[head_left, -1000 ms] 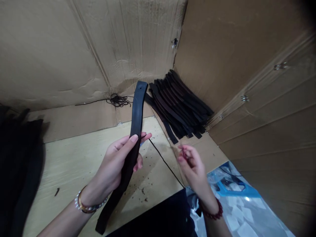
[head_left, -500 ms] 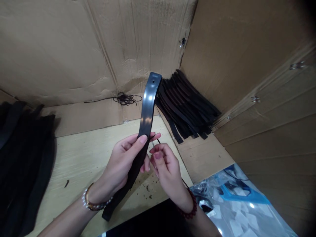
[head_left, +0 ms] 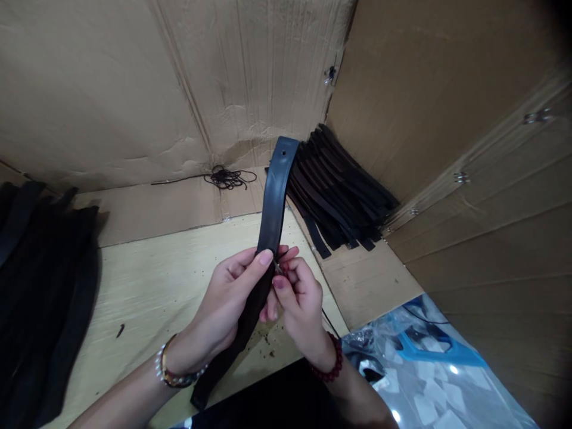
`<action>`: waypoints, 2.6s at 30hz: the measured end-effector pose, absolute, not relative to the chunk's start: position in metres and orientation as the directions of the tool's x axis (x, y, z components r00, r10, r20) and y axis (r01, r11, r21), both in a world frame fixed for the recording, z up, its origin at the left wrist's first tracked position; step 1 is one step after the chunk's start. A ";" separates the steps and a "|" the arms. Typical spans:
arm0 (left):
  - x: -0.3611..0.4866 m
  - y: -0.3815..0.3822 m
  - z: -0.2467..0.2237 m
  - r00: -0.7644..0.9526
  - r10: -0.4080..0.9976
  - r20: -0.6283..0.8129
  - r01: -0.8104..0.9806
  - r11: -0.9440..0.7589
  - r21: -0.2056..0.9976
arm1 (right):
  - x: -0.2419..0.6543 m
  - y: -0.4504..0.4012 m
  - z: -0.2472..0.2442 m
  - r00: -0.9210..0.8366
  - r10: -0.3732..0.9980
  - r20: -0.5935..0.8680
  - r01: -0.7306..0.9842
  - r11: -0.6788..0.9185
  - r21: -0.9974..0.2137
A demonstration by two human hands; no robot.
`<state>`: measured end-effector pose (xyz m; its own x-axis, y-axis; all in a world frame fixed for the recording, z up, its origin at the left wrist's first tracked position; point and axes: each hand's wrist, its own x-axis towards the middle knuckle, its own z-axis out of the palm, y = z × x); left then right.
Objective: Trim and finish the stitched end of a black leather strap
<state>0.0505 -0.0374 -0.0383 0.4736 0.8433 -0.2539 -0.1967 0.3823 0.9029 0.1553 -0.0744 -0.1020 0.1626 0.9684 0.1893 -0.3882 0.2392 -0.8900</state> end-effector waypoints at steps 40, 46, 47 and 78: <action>0.034 -0.012 -0.026 0.309 0.943 -0.124 -0.272 0.213 0.938 | 0.327 -0.106 -0.174 0.490 0.829 0.268 0.827 -0.346 -0.442; 0.040 -0.017 -0.028 0.339 0.929 -0.149 -0.227 0.235 0.945 | 0.324 -0.114 -0.182 0.383 0.824 0.418 0.918 -0.287 -0.275; 0.042 -0.019 -0.029 0.353 0.922 -0.160 -0.214 0.246 0.945 | 0.312 -0.117 -0.174 0.370 0.841 0.394 0.908 -0.237 -0.346; 0.121 0.011 -0.135 0.454 0.788 -0.417 -0.017 0.476 0.879 | 0.374 -0.221 -0.192 0.351 0.936 0.036 0.936 -0.350 -0.041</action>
